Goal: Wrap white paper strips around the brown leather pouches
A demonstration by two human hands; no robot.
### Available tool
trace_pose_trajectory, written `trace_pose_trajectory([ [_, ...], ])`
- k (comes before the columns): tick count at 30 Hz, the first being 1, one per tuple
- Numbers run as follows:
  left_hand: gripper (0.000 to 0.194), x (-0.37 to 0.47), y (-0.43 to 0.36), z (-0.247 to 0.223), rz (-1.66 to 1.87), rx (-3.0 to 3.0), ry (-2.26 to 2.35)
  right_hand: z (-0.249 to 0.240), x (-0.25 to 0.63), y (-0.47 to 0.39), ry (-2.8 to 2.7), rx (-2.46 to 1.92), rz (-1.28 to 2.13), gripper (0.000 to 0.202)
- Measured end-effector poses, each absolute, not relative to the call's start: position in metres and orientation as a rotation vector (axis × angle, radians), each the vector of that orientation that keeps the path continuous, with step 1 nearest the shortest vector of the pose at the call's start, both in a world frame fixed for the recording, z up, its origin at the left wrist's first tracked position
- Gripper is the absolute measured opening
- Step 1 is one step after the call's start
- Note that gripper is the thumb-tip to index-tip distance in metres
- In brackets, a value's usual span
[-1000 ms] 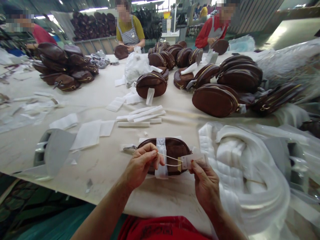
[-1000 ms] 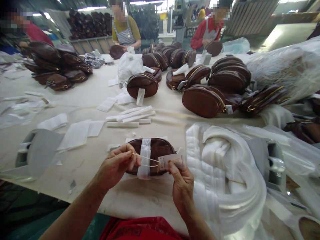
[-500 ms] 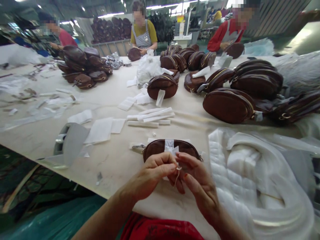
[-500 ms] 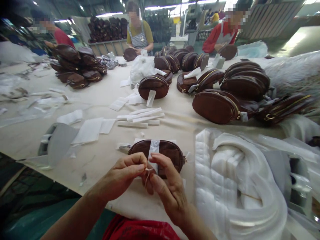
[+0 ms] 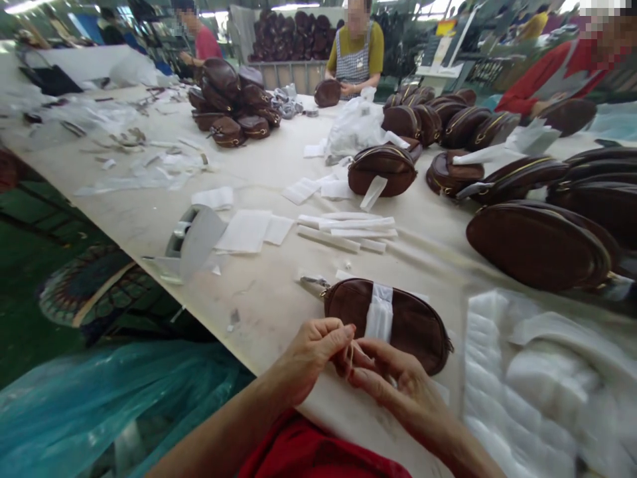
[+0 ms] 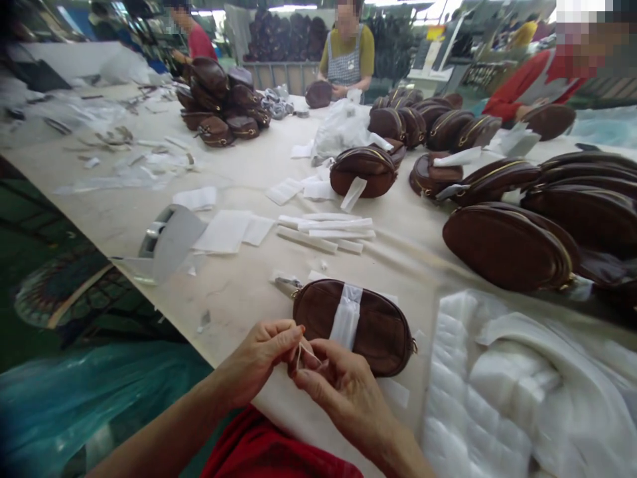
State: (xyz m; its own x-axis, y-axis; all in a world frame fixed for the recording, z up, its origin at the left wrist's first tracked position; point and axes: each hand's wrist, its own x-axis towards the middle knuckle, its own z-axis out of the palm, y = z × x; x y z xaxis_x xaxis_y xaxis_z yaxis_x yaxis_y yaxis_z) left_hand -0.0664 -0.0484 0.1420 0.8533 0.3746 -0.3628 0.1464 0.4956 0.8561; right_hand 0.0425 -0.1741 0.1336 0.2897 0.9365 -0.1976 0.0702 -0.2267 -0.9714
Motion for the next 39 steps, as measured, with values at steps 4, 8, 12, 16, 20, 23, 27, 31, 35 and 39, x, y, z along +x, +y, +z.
trace_pose_trajectory([
  [4, 0.046, -0.078, -0.05, 0.14, 0.234, 1.125, 0.601, 0.135, 0.035, -0.158, -1.011, -1.559, 0.922, 0.041],
  [8, 0.047, -0.089, -0.047, 0.133, 0.261, 1.194, 0.62, 0.123, 0.02, -0.147, -0.948, -1.429, 1.008, 0.03],
  [12, 0.046, -0.098, -0.039, 0.119, 0.246, 1.116, 0.628, 0.108, 0.013, -0.143, -0.816, -1.393, 1.174, 0.032],
  [16, 0.051, -0.099, -0.032, 0.108, 0.303, 1.133, 0.678, 0.102, 0.018, -0.135, -0.87, -1.507, 1.052, 0.023],
  [20, 0.052, -0.096, -0.025, 0.108, 0.323, 1.114, 0.664, 0.108, 0.025, -0.124, -0.914, -1.574, 1.029, 0.02],
  [23, 0.052, -0.094, -0.021, 0.11, 0.321, 1.06, 0.632, 0.113, 0.028, -0.116, -0.817, -1.605, 1.018, 0.02],
  [27, 0.05, -0.093, -0.014, 0.107, 0.335, 1.028, 0.598, 0.112, 0.028, -0.108, -0.664, -1.588, 1.081, 0.027],
  [31, 0.038, -0.087, 0.001, 0.089, 0.402, 1.262, 0.664, 0.112, 0.036, -0.106, -0.491, -1.657, 1.057, 0.036],
  [35, 0.017, -0.07, 0.019, 0.058, 0.53, 1.689, 0.831, 0.118, 0.058, -0.103, -0.492, -1.752, 0.94, 0.042],
  [39, 0.02, -0.051, 0.025, 0.034, 0.526, 1.774, 0.841, 0.129, 0.086, -0.098, -0.646, -1.81, 0.875, 0.037],
])
